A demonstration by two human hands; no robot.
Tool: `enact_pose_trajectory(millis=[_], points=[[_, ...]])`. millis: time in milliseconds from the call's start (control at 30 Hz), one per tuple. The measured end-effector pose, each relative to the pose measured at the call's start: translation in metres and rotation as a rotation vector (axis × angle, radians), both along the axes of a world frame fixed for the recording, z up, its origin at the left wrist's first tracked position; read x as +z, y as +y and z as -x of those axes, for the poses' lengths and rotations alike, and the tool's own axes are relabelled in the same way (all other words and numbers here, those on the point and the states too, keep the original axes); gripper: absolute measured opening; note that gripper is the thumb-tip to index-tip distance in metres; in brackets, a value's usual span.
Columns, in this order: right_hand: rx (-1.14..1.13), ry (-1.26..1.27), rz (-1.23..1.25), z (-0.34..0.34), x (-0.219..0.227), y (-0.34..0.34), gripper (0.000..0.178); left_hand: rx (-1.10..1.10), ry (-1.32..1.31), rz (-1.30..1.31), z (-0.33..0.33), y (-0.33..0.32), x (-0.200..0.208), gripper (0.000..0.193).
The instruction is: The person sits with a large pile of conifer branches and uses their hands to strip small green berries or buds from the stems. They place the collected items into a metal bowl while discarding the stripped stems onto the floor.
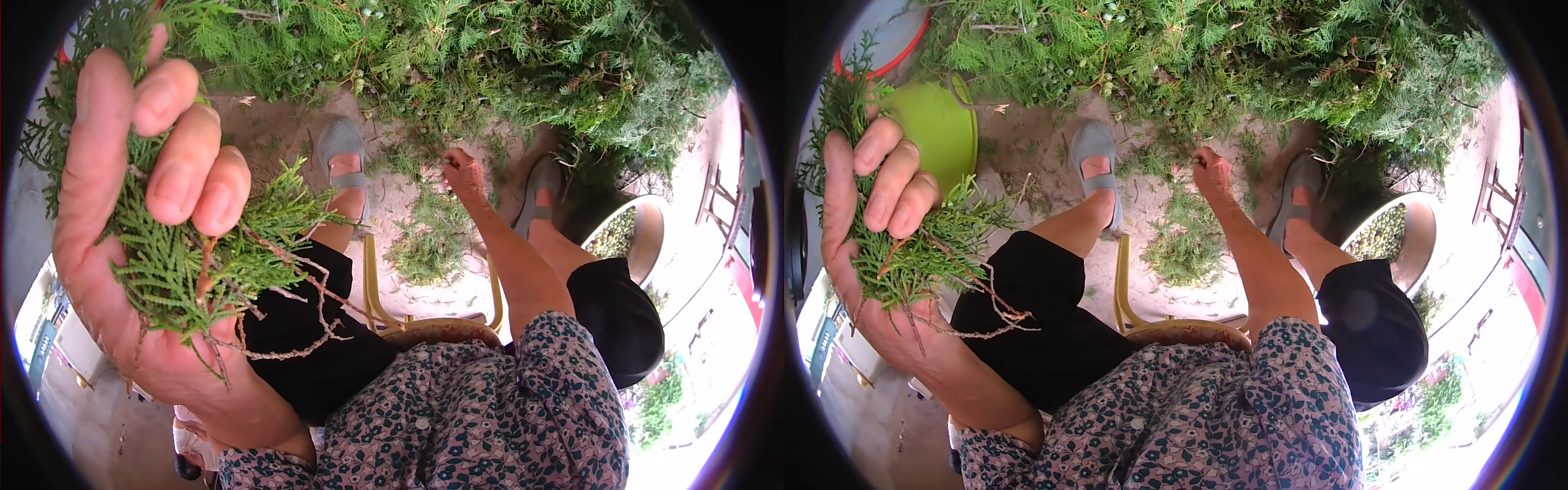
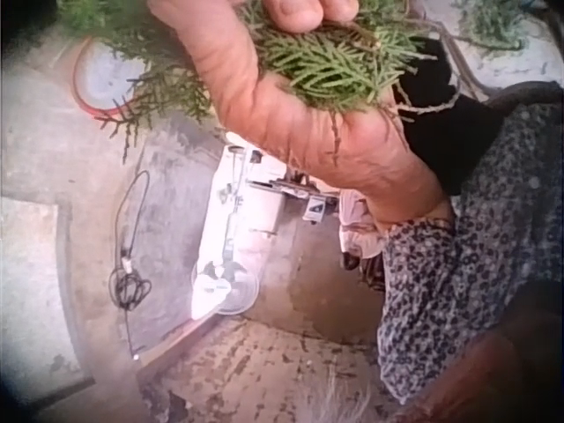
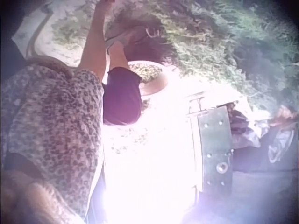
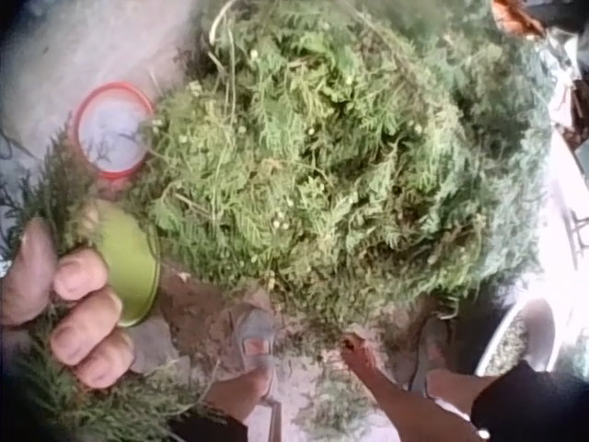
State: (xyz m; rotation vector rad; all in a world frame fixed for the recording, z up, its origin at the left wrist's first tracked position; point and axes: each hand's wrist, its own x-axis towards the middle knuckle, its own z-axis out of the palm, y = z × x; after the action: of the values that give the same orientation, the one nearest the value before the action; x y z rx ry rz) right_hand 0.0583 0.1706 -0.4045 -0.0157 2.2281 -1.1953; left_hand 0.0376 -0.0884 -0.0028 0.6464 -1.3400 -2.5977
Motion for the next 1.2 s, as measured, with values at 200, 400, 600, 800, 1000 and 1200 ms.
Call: enact_pose_trajectory(millis=[200, 400, 600, 800, 1000, 1200], points=[[0.124, 0.273, -0.115, -0.01, 0.008, -0.014, 0.021, 0.04, 0.049, 0.17, 0.0, 0.009, 0.001, 0.033], [0.311, 0.227, -0.29, -0.009, 0.017, -0.045, 0.018, -0.299, 0.013, -0.257, 0.016, 0.001, 0.002, 0.032], [0.418, 0.459, -0.127, 0.033, 0.067, 0.011, 0.022, 0.007, -0.025, -0.046, 0.012, 0.006, 0.007, 0.028], [0.734, 0.543, -0.865, 0.148, 0.149, 0.198, 0.023, 0.327, -0.044, 0.089, 0.002, 0.015, 0.004, 0.028], [1.022, 0.379, -0.913, 0.169, 0.21, 0.299, 0.018, -0.142, -0.02, -0.187, -0.003, -0.027, -0.003, 0.029], [0.723, 0.169, -0.22, 0.098, 0.103, 0.139, 0.017, -0.111, 0.128, 0.379, -0.007, 0.0, -0.006, 0.036]])
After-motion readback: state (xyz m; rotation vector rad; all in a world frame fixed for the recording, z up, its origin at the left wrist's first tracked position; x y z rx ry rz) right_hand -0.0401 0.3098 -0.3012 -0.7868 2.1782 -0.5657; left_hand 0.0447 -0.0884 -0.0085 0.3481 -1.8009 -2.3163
